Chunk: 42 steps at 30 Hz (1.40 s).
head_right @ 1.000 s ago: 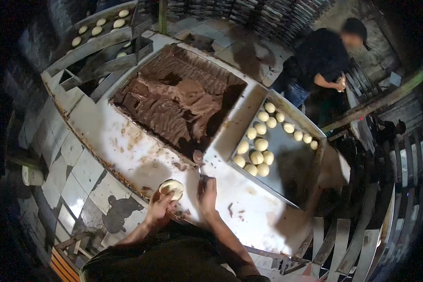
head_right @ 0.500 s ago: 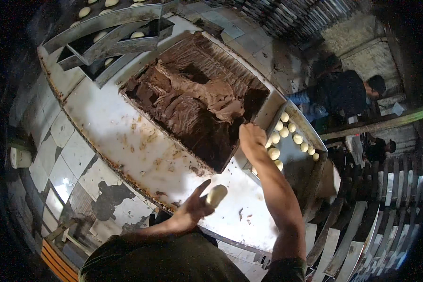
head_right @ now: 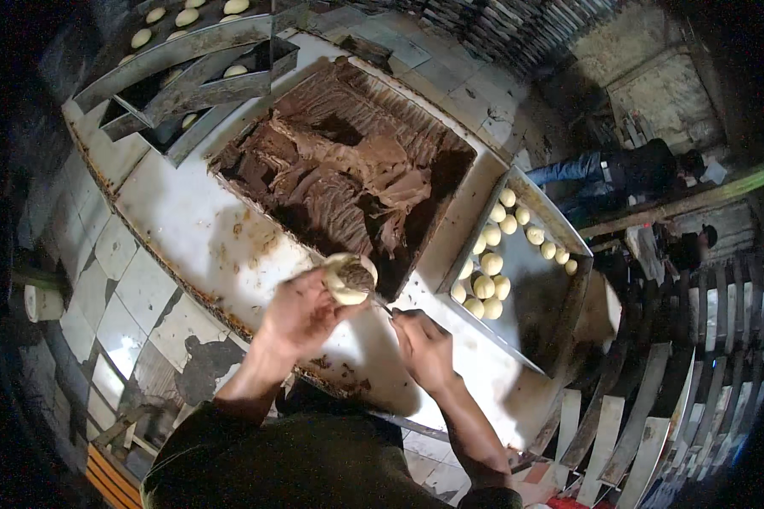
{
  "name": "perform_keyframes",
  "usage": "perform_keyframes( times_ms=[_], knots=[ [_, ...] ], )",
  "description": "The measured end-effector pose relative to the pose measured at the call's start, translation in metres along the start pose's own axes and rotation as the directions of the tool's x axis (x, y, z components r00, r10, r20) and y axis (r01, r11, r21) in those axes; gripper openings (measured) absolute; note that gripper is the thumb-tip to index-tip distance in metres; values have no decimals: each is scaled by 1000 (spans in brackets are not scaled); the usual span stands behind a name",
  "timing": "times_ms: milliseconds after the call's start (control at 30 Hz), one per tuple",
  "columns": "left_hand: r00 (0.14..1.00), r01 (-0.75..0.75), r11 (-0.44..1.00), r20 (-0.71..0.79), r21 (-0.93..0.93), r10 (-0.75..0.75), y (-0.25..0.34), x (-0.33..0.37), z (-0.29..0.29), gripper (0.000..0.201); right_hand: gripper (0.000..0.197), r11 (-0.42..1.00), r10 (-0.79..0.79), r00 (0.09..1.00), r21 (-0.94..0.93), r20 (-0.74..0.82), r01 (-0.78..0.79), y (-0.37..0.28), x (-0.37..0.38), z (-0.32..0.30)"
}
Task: The person scoops a brown paste filling from a large metal tray and places it into small dough balls. They then seal the dough around the filling and place the finished items onto a baking sheet. The process is repeated continuously to fill multiple trays.
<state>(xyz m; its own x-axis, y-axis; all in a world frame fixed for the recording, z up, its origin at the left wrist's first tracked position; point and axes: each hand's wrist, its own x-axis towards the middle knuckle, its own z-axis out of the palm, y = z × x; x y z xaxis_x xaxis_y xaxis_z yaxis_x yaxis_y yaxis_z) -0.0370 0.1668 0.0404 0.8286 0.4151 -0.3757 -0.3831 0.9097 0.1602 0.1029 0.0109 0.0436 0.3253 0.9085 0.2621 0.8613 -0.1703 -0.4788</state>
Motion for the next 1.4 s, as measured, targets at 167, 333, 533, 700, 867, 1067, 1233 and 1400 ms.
perform_keyframes(
  times_ms=[167,333,533,700,867,1067,1233,1400],
  knots=[
    [999,10,994,38,-113,-6,22,-16,-7,41,13,999,43,988,-14,-148,-46,61,-39,28],
    [999,10,975,32,223,-17,-18,-30,-17,44,18,986,160,956,-5,-247,-166,87,-79,55],
    [936,316,936,112,157,-335,-130,-12,-42,36,29,651,449,854,558,263,-515,69,-72,-10],
    [920,389,827,-127,405,-370,-214,-12,-1,33,27,808,220,958,516,183,-284,76,-124,-77],
    [890,447,838,-65,312,-451,-307,-4,18,29,31,999,-37,982,9,-183,39,100,-237,-108],
    [911,383,673,-137,633,-389,-389,-18,59,22,39,972,234,891,91,-389,-215,127,-287,-185],
    [786,473,682,84,558,-613,-397,-4,42,26,26,864,399,893,413,-209,-290,144,-311,-184],
    [839,247,680,198,690,-506,-386,7,38,30,46,587,613,772,751,-167,-303,128,-299,-173]
  ],
)
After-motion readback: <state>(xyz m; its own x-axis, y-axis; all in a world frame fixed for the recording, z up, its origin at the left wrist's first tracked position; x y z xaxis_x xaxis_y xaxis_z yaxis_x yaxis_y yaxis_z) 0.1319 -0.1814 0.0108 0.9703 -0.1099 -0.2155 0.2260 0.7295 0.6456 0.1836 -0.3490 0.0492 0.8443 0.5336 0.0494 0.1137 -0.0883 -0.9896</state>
